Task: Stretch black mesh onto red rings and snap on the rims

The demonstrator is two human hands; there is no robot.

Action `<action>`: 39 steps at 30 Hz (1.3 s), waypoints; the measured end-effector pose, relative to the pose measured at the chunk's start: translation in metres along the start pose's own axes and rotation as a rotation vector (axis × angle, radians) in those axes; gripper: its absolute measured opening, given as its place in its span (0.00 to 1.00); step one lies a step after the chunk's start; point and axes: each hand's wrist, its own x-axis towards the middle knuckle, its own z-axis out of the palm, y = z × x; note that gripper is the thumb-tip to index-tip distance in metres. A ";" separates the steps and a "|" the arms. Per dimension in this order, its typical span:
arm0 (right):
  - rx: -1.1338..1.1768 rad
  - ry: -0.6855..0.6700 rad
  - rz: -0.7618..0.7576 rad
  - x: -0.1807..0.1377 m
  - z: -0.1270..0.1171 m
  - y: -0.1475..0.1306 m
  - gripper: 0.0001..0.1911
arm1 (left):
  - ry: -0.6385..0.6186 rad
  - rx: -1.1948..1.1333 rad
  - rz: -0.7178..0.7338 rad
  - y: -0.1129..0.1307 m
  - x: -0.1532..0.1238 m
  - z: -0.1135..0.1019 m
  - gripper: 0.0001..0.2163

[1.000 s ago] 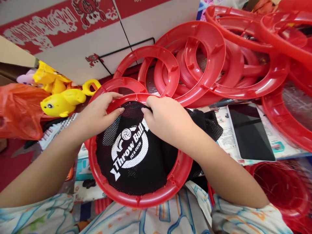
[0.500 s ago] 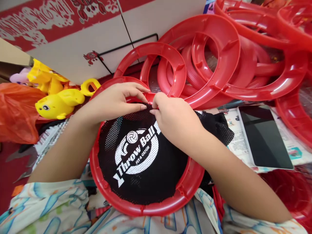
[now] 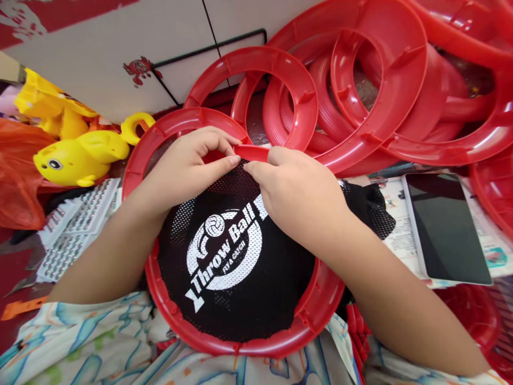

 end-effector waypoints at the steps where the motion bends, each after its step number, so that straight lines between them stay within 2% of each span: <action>1: -0.009 -0.009 0.010 0.000 0.000 0.000 0.23 | 0.015 0.018 0.011 0.000 0.000 0.001 0.07; 6: -0.033 -0.036 0.033 0.000 0.001 0.000 0.22 | 0.056 0.058 0.035 0.000 -0.002 0.005 0.07; 15: -0.027 -0.041 -0.034 0.003 0.002 0.002 0.22 | 0.078 0.066 -0.039 0.004 -0.004 0.006 0.07; 18: 0.048 -0.013 -0.048 0.003 -0.001 0.004 0.19 | 0.076 0.078 -0.048 0.002 -0.005 0.006 0.07; 20: 0.188 0.065 0.014 0.002 -0.005 0.005 0.17 | 0.066 0.092 -0.018 0.000 -0.007 0.006 0.06; 22: 0.343 0.130 0.139 0.000 -0.008 0.005 0.17 | 0.068 0.114 0.028 -0.001 -0.008 0.005 0.03; 26: 0.512 0.106 0.322 0.000 -0.008 0.006 0.18 | 0.050 0.185 0.117 -0.001 -0.012 0.002 0.05; 32: 0.456 0.096 0.373 0.001 -0.006 0.005 0.17 | -0.056 0.289 0.285 0.002 -0.015 0.000 0.13; 39: 0.326 0.088 0.340 0.003 -0.003 0.004 0.17 | -0.086 0.335 0.329 -0.003 -0.016 0.003 0.16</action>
